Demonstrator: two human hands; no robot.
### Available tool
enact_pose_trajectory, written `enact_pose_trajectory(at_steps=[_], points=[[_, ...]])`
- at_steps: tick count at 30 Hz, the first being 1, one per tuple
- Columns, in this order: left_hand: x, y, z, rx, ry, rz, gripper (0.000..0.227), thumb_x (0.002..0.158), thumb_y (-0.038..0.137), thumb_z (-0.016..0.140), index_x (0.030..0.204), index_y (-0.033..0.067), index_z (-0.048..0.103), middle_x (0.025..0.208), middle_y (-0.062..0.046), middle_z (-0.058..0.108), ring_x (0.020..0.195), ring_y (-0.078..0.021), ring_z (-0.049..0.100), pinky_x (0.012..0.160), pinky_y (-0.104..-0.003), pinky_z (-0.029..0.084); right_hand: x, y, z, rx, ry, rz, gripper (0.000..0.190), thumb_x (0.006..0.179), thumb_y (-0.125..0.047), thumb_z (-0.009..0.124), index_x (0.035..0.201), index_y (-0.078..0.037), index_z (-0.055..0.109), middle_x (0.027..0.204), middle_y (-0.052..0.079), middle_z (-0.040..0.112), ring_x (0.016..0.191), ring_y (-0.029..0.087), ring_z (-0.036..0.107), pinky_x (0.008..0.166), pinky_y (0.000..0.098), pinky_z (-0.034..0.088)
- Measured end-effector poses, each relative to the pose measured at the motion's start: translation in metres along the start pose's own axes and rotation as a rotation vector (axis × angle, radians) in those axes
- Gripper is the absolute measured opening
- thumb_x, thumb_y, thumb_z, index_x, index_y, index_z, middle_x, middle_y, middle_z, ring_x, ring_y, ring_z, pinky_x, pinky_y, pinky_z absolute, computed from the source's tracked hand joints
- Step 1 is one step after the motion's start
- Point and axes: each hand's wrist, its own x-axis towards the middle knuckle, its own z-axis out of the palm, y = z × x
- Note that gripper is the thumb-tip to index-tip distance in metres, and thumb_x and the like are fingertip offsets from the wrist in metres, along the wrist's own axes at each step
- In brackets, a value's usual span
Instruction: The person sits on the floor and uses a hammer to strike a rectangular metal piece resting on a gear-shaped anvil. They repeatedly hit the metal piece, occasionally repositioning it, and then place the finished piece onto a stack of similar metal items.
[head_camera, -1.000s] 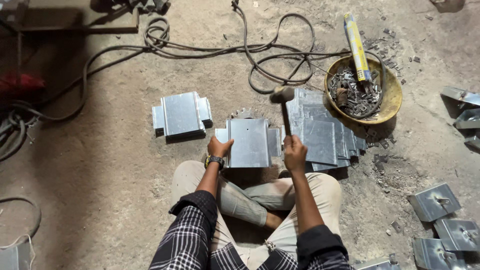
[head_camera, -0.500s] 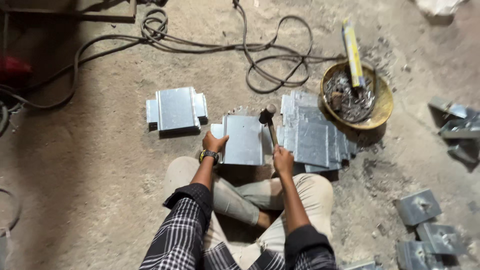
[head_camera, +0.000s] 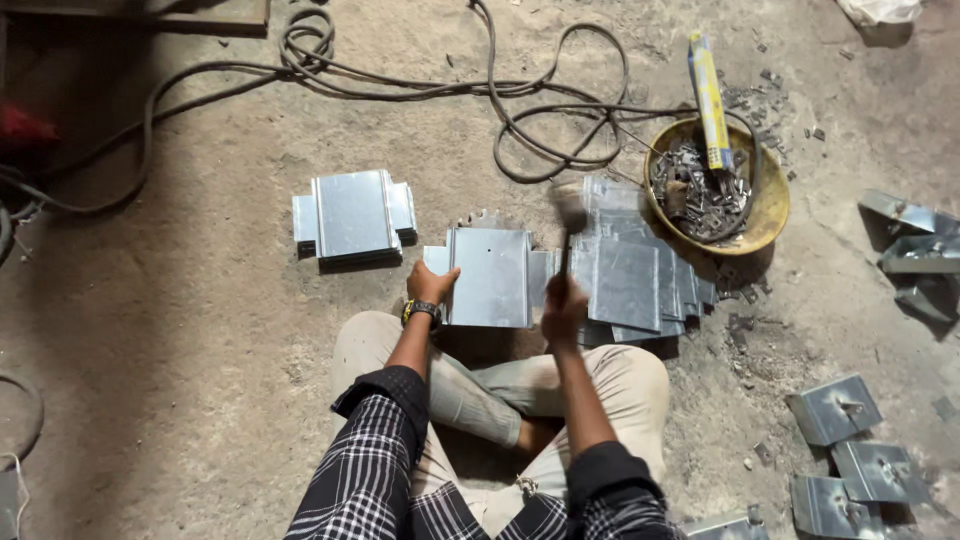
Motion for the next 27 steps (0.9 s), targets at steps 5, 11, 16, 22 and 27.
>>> enact_pose_trajectory(at_steps=[5, 11, 16, 22, 27], points=[[0.004, 0.019, -0.005, 0.026, 0.042, -0.004, 0.081, 0.059, 0.053, 0.092, 0.113, -0.0011, 0.066, 0.109, -0.026, 0.072, 0.102, -0.0415, 0.071, 0.089, -0.047, 0.057, -0.008, 0.032, -0.003, -0.041, -0.128, 0.47, 0.036, 0.108, -0.033, 0.054, 0.085, -0.006, 0.061, 0.065, 0.001, 0.053, 0.055, 0.012, 0.049, 0.052, 0.03, 0.037], [0.015, 0.018, -0.004, 0.048, 0.025, 0.019, 0.084, 0.059, 0.057, 0.09, 0.113, -0.0027, 0.065, 0.109, -0.027, 0.072, 0.102, -0.0426, 0.07, 0.088, -0.047, 0.058, 0.051, -0.076, -0.064, 0.482, 0.065, -0.008, 0.039, 0.107, -0.038, 0.053, 0.084, -0.006, 0.053, 0.064, -0.001, 0.05, 0.05, 0.007, 0.04, 0.045, 0.0252, 0.031], [0.016, 0.012, 0.0, 0.036, 0.04, 0.002, 0.082, 0.058, 0.058, 0.088, 0.11, -0.0007, 0.067, 0.109, -0.025, 0.073, 0.101, -0.0417, 0.071, 0.089, -0.047, 0.058, 0.06, -0.09, -0.055, 0.604, 0.089, -0.327, 0.044, 0.108, -0.041, 0.051, 0.082, -0.005, 0.048, 0.065, 0.001, 0.043, 0.051, 0.007, 0.037, 0.046, 0.0249, 0.026], [0.007, 0.014, -0.002, 0.049, 0.04, -0.028, 0.082, 0.06, 0.058, 0.088, 0.111, -0.0016, 0.066, 0.108, -0.026, 0.073, 0.101, -0.0416, 0.072, 0.089, -0.046, 0.058, -0.012, 0.015, 0.004, -0.324, -0.098, 0.032, 0.041, 0.109, -0.035, 0.049, 0.091, -0.001, 0.065, 0.07, 0.013, 0.058, 0.063, 0.025, 0.054, 0.06, 0.0427, 0.042], [0.007, 0.021, -0.008, 0.036, 0.05, -0.023, 0.08, 0.059, 0.058, 0.088, 0.111, -0.0006, 0.067, 0.11, -0.025, 0.073, 0.101, -0.0413, 0.071, 0.089, -0.047, 0.058, 0.008, -0.006, -0.029, -0.092, -0.102, 0.318, 0.034, 0.101, -0.028, 0.055, 0.083, -0.001, 0.064, 0.062, 0.008, 0.057, 0.056, 0.021, 0.054, 0.053, 0.0393, 0.041]])
